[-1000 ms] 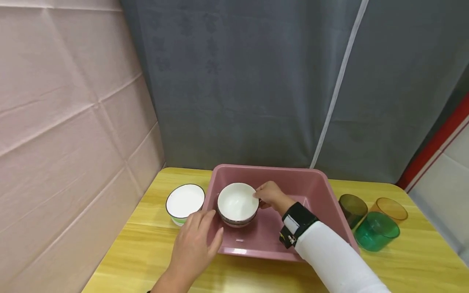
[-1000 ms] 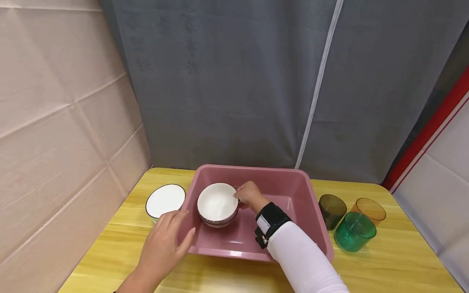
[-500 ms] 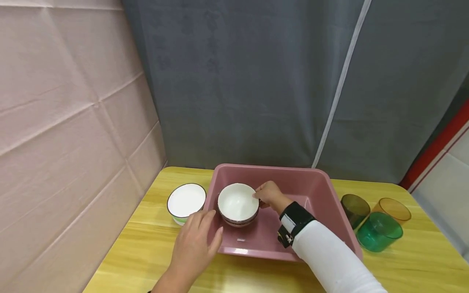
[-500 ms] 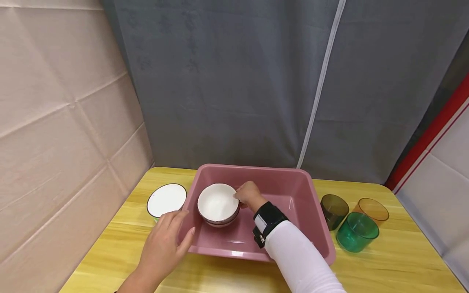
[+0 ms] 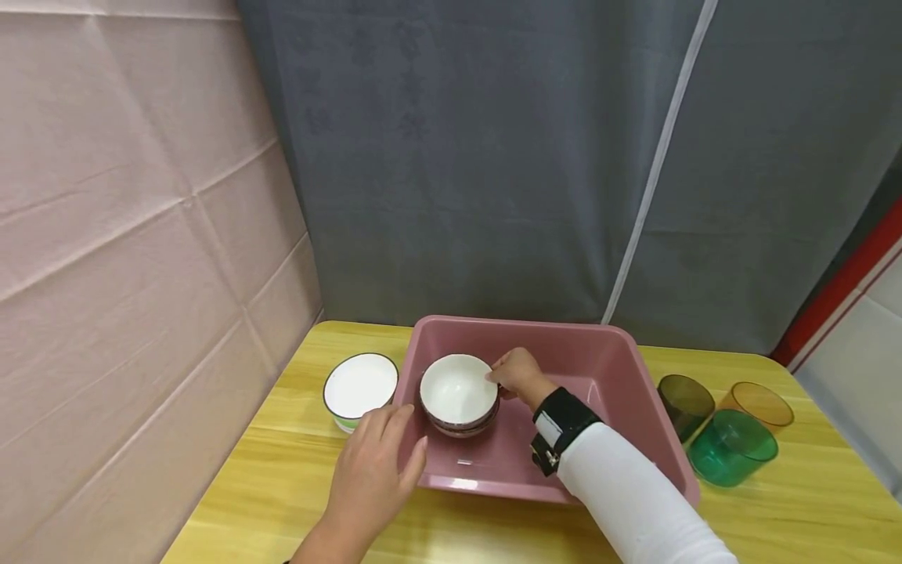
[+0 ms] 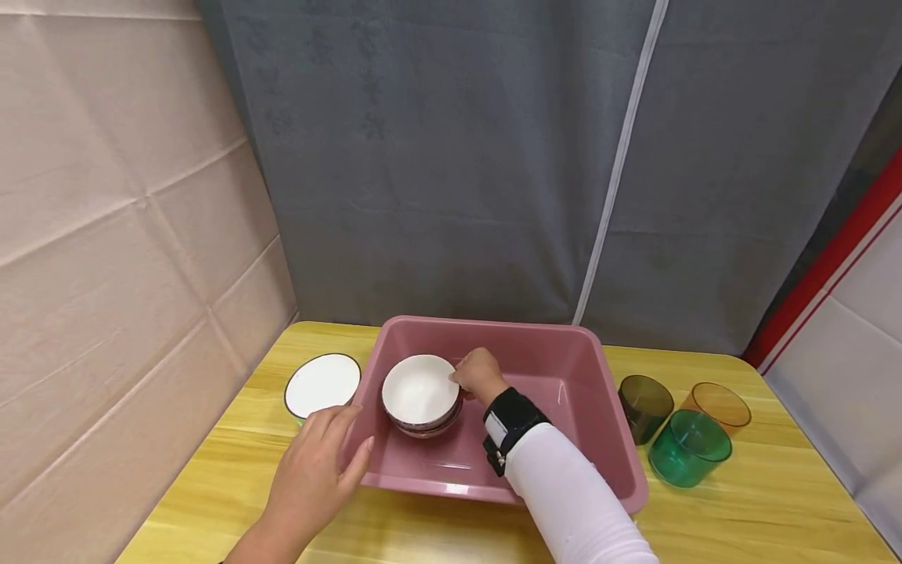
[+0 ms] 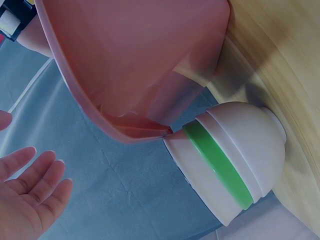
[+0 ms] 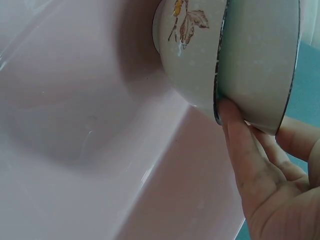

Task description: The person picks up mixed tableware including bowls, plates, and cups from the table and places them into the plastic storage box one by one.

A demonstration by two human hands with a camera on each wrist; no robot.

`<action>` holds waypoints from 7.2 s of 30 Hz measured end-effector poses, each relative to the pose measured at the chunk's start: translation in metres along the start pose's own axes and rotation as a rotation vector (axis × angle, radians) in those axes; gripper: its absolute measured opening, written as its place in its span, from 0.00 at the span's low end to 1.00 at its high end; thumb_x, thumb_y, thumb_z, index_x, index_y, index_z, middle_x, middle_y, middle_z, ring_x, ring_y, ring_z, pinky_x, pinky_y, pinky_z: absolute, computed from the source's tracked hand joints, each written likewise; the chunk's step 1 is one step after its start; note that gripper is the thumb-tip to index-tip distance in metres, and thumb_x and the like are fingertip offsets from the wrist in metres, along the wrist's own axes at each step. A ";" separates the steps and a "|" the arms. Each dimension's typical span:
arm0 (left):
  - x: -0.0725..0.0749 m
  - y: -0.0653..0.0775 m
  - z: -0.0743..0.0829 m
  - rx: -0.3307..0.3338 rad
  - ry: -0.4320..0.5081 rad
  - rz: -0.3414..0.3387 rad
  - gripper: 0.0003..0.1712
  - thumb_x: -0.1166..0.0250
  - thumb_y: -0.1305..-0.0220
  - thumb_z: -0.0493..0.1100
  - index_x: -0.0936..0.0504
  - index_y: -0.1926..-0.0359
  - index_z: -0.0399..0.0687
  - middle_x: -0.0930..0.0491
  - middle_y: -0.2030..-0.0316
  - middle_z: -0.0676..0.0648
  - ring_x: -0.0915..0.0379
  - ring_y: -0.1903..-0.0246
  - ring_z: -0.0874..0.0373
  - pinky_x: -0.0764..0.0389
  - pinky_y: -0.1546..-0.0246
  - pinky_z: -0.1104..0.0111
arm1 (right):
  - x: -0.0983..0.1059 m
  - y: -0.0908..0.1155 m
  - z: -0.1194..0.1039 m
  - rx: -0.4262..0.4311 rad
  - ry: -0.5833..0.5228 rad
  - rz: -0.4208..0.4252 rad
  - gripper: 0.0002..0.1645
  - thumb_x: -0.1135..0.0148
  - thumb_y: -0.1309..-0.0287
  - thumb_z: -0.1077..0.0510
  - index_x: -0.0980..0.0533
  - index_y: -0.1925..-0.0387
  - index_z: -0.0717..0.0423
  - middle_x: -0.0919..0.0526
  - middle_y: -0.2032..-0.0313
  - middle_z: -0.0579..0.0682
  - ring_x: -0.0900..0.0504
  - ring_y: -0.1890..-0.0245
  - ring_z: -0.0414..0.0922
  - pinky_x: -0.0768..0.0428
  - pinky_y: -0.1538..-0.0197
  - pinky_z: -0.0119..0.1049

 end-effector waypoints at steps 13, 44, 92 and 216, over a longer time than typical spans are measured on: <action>-0.001 0.000 -0.001 0.006 0.009 -0.006 0.20 0.40 0.43 0.48 0.20 0.56 0.37 0.21 0.62 0.44 0.25 0.62 0.49 0.21 0.62 0.58 | 0.002 0.006 -0.007 0.036 0.075 0.016 0.10 0.30 0.48 0.63 0.17 0.65 0.67 0.16 0.69 0.58 0.17 0.78 0.45 0.16 0.69 0.39; -0.003 -0.001 0.002 0.005 0.013 -0.005 0.20 0.39 0.46 0.47 0.19 0.56 0.38 0.21 0.62 0.44 0.25 0.62 0.50 0.22 0.62 0.59 | 0.006 0.007 -0.012 0.153 0.357 0.058 0.08 0.27 0.50 0.60 0.15 0.73 0.63 0.16 0.80 0.51 0.18 0.80 0.42 0.24 0.75 0.30; -0.003 -0.006 -0.037 0.204 -0.041 -0.164 0.19 0.31 0.46 0.40 0.21 0.54 0.35 0.21 0.61 0.41 0.24 0.59 0.45 0.20 0.60 0.55 | 0.015 0.025 -0.036 0.229 0.411 0.086 0.21 0.30 0.46 0.53 0.20 0.52 0.58 0.16 0.54 0.54 0.19 0.56 0.51 0.22 0.49 0.49; -0.050 0.011 -0.182 0.957 0.017 -0.563 0.18 0.55 0.38 0.32 0.27 0.55 0.18 0.24 0.59 0.23 0.25 0.65 0.39 0.22 0.61 0.49 | 0.019 0.162 -0.023 0.883 0.559 0.166 0.22 0.26 0.55 0.57 0.19 0.54 0.50 0.19 0.58 0.44 0.18 0.59 0.45 0.19 0.57 0.45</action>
Point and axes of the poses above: each hand's wrist, its own y-axis away from the middle knuckle, its own x-axis out of the back of the hand, z = x × y, the point moved 6 cm from there along -y, towards the middle knuckle
